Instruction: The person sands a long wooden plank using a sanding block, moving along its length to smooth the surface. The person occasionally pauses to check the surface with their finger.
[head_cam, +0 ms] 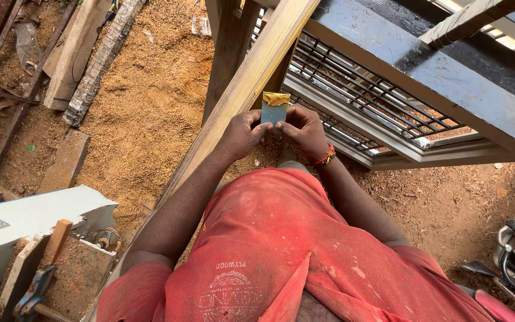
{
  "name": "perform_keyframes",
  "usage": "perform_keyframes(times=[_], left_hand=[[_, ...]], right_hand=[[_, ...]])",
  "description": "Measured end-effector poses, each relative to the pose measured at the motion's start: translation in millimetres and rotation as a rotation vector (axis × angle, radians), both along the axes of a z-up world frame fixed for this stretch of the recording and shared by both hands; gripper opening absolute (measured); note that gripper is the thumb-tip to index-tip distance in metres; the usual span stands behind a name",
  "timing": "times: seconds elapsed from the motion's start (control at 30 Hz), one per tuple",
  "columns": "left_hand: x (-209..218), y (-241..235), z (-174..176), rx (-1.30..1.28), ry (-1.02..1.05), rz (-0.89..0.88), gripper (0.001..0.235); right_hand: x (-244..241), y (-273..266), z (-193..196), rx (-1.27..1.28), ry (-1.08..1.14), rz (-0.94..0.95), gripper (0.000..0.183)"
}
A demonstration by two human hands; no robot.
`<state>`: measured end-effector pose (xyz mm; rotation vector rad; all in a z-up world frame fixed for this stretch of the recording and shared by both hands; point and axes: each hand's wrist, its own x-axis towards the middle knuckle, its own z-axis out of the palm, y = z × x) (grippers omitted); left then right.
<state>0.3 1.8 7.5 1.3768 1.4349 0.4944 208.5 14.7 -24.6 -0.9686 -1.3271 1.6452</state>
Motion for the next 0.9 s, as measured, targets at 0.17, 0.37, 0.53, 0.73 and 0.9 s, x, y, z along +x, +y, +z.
perform_keyframes(times=[0.17,0.37,0.53,0.73,0.9], left_hand=[[-5,0,13,0.112,-0.003,0.066,0.013],[-14,-4,17,0.116,-0.066,0.114,0.013],[-18,-8,14,0.114,-0.066,0.111,0.015],[-33,-8,-18,0.404,-0.036,0.235,0.021],[-65,0,-45,0.599,-0.016,0.544,0.036]], right_hand=[[-7,8,15,0.143,-0.107,-0.011,0.013],[-22,10,20,0.247,-0.144,0.034,0.02],[-27,6,12,0.218,-0.115,0.073,0.017],[-30,15,-5,0.429,-0.237,-0.103,0.025],[-37,55,-25,0.641,-0.558,-0.325,0.058]])
